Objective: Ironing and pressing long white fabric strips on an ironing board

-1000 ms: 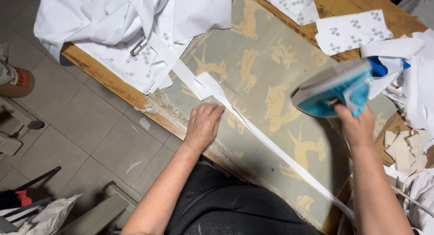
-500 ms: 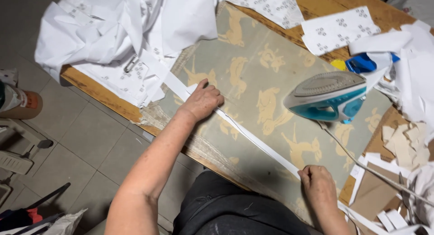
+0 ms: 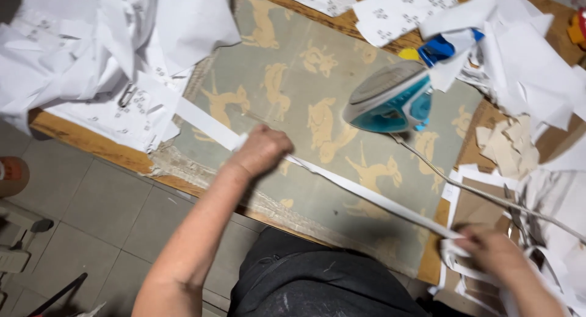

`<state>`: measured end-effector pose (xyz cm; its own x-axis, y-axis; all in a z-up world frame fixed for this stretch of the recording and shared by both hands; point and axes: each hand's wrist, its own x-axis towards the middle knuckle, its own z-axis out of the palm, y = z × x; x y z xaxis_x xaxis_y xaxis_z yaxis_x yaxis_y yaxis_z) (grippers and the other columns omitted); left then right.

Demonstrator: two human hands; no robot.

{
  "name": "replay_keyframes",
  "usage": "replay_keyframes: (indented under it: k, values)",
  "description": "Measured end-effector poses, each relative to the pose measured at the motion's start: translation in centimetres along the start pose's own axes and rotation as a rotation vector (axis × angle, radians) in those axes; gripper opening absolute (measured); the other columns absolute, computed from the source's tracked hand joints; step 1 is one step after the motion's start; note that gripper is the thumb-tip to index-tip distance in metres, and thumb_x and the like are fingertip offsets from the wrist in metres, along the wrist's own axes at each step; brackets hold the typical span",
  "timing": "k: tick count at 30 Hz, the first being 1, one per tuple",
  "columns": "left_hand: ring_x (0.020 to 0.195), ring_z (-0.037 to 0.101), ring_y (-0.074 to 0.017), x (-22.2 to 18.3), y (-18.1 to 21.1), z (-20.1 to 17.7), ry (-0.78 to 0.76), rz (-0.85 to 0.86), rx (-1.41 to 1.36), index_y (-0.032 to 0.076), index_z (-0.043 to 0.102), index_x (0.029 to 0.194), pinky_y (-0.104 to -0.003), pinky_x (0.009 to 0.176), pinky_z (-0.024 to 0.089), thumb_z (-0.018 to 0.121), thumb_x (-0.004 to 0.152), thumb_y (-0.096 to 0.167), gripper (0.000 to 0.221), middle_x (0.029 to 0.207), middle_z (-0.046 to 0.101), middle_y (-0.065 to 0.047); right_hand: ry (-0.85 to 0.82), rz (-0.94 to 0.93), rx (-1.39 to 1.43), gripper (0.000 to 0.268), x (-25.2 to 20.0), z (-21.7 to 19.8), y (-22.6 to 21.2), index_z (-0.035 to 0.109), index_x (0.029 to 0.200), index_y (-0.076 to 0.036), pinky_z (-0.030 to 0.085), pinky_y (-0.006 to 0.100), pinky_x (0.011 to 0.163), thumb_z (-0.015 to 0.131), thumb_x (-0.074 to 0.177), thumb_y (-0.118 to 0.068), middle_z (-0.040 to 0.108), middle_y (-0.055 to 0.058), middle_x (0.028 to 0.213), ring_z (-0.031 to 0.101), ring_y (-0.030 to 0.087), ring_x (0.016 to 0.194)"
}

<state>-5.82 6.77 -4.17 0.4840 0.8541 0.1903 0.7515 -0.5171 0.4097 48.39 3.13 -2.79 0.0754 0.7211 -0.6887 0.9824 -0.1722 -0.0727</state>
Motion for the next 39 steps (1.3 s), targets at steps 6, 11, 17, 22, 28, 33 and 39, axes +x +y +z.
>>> replay_keyframes:
  k: [6,11,17,22,28,33,39]
  values:
    - [0.067,0.052,-0.0242,5.4,12.4,6.3,0.151,0.186,-0.078,0.011,0.058,0.076,-0.038,0.061,0.033,0.061,0.076,0.009,0.003,0.069,0.052,-0.004,0.121,0.319,-0.717,0.036,8.3,-1.5,25.6,0.077,0.074,-0.047,0.051,0.016,0.063,0.074,0.043,-0.064,0.075,-0.014,0.077,0.071,0.002,0.076]
    - [0.062,0.051,-0.0246,7.8,15.8,10.4,0.082,0.211,-0.015,0.01,0.056,0.073,-0.04,0.057,0.037,0.065,0.061,-0.001,0.018,0.067,0.049,-0.006,0.082,0.519,-0.699,0.029,3.4,-5.9,9.4,0.074,0.093,-0.023,0.055,0.025,0.074,0.063,0.067,-0.027,0.073,0.0,0.099,0.07,0.016,0.094]
    - [0.067,0.056,-0.0207,7.6,14.6,12.9,-0.026,0.145,-0.015,0.018,0.056,0.077,-0.035,0.06,0.038,0.053,0.078,0.017,0.003,0.07,0.05,0.0,0.753,-0.522,0.145,0.012,-2.6,-0.4,-8.4,0.066,0.095,-0.022,0.048,0.032,0.068,0.061,0.083,-0.02,0.062,0.0,0.087,0.059,0.02,0.083]
    - [0.072,0.059,-0.0175,7.9,15.1,12.2,-0.082,0.039,-0.006,0.023,0.054,0.079,-0.031,0.068,0.043,0.053,0.082,0.025,0.004,0.076,0.054,0.003,0.609,-0.535,0.636,0.006,-0.7,2.8,-12.2,0.068,0.086,-0.009,0.046,0.03,0.061,0.066,0.082,-0.013,0.06,0.006,0.064,0.055,0.016,0.061]
    - [0.07,0.061,-0.0187,7.6,14.6,10.5,-0.075,-0.022,-0.069,0.023,0.055,0.08,-0.032,0.064,0.049,0.056,0.082,0.025,0.003,0.076,0.054,0.002,0.54,-0.487,0.691,0.007,-0.1,3.5,-11.8,0.067,0.085,-0.009,0.045,0.027,0.058,0.066,0.083,-0.016,0.059,0.004,0.063,0.051,0.012,0.06]
    - [0.068,0.061,-0.0141,6.3,12.0,10.7,0.019,0.067,0.064,0.027,0.05,0.077,-0.028,0.062,0.05,0.051,0.085,0.034,0.011,0.076,0.051,0.006,0.561,-0.501,0.664,0.013,-0.2,3.8,-12.1,0.068,0.076,-0.012,0.045,0.023,0.057,0.078,0.068,-0.016,0.055,0.0,0.059,0.051,0.01,0.057]
    - [0.071,0.062,-0.0228,3.9,7.9,5.2,-0.059,0.021,-0.027,0.022,0.056,0.083,-0.036,0.064,0.051,0.057,0.081,0.04,0.018,0.077,0.056,0.0,0.606,-0.482,0.624,0.016,-0.6,3.7,-12.7,0.067,0.076,-0.012,0.045,0.026,0.06,0.078,0.066,-0.017,0.053,0.002,0.06,0.052,0.014,0.059]
